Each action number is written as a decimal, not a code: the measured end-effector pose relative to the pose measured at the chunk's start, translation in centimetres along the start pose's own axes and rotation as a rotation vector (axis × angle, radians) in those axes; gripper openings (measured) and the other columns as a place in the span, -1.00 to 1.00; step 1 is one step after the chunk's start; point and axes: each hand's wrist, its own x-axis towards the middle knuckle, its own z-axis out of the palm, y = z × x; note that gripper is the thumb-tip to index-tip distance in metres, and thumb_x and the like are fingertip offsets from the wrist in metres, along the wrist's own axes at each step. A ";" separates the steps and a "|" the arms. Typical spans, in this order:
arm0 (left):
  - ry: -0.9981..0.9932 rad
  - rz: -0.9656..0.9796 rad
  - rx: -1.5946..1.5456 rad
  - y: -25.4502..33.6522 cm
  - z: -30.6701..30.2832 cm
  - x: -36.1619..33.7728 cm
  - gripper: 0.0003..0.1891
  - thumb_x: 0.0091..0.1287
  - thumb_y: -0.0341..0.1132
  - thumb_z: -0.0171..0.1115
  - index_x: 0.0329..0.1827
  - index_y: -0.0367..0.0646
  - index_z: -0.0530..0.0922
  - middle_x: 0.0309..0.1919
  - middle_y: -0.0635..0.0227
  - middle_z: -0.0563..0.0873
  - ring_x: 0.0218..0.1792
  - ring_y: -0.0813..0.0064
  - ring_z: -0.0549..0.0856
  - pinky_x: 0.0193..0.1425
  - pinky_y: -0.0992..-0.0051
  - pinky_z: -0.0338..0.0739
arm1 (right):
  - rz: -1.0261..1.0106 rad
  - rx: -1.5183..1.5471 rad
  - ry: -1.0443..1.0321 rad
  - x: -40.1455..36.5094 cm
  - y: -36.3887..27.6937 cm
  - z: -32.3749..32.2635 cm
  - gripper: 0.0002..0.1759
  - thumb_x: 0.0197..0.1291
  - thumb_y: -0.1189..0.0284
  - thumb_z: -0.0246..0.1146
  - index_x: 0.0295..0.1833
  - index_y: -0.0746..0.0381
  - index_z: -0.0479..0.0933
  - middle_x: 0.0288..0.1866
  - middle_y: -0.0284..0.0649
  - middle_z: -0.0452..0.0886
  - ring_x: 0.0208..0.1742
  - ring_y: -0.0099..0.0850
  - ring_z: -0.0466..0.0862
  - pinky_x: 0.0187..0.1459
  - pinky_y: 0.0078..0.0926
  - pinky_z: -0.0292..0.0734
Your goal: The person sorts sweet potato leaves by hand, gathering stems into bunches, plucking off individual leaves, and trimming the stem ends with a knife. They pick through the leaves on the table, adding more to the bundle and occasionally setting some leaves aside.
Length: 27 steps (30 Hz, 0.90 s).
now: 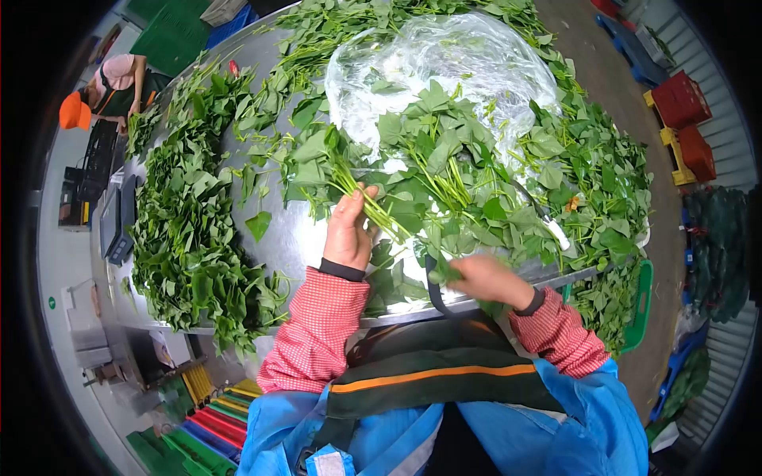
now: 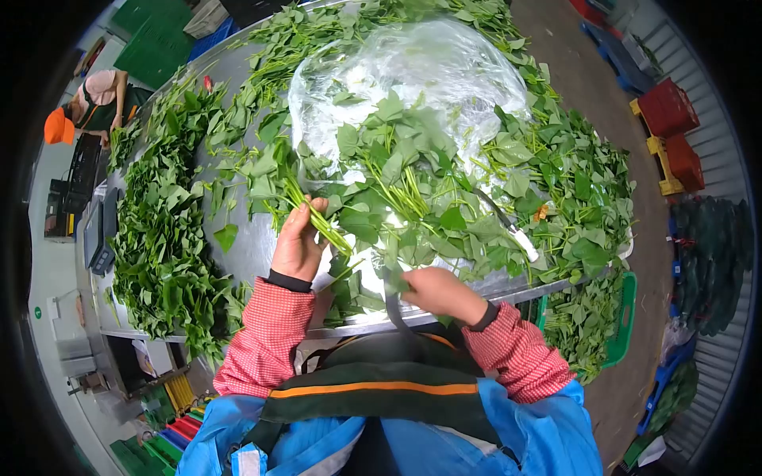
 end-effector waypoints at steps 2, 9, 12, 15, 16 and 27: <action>-0.025 -0.068 -0.062 0.3 0.0 -0.2 -0.73 0.37 -0.11 0.20 0.06 0.07 0.49 0.04 0.52 0.65 0.17 0.50 0.52 0.20 0.04 0.30 | -0.029 -0.044 -0.040 0.0 -1.4 -0.7 -0.48 0.00 0.16 0.38 0.05 0.18 0.50 -0.22 0.00 0.59 -0.15 -0.05 0.62 -0.12 -0.19 0.51; -0.041 -0.184 -0.113 -1.1 1.4 -0.9 -0.72 0.39 -0.03 0.14 0.06 0.13 0.51 0.14 0.55 0.61 0.26 0.49 0.46 0.26 -0.03 0.20 | -0.152 0.450 0.347 6.5 -4.6 -0.2 -0.54 0.10 0.19 0.32 0.07 0.18 0.51 -0.34 -0.10 0.57 -0.31 -0.30 0.58 -0.23 -0.29 0.47; 0.061 -0.082 -0.087 -0.3 -0.2 -0.2 -0.74 0.37 -0.02 0.17 0.01 0.12 0.54 0.04 0.58 0.66 0.26 0.51 0.46 0.24 -0.07 0.22 | -0.019 0.479 0.101 5.1 -4.1 0.9 -0.76 0.19 0.28 0.22 -0.24 0.26 0.53 -0.54 -0.12 0.52 -0.49 -0.26 0.56 -0.39 -0.28 0.43; 0.086 0.077 0.019 0.6 -3.0 0.7 -0.75 0.36 -0.11 0.21 -0.03 0.00 0.52 0.02 0.37 0.68 0.11 0.48 0.56 0.25 0.10 0.31 | -0.242 0.078 -0.201 2.3 -2.5 1.9 -0.76 0.18 0.29 0.22 -0.33 0.26 0.49 -0.48 -0.09 0.56 -0.47 -0.15 0.59 -0.42 -0.27 0.46; 0.084 0.176 0.122 0.2 -4.0 1.3 -0.81 0.37 -0.19 0.20 -0.09 -0.06 0.50 -0.10 0.30 0.70 -0.09 0.45 0.64 0.12 0.21 0.46 | -0.203 0.037 -0.049 2.2 -2.0 1.7 -0.77 0.16 0.30 0.24 -0.32 0.26 0.49 -0.47 -0.10 0.57 -0.46 -0.14 0.59 -0.42 -0.25 0.46; -0.150 -0.484 -0.456 -2.5 -3.9 0.4 -0.89 0.39 -0.25 0.20 -0.18 -0.04 0.48 -0.51 0.53 0.53 -0.54 0.70 0.47 -0.40 0.60 0.49 | 0.065 -0.467 0.790 9.9 1.1 -3.3 -0.83 0.05 0.40 0.29 -0.32 0.23 0.46 -0.50 -0.14 0.57 -0.46 -0.15 0.62 -0.45 -0.24 0.48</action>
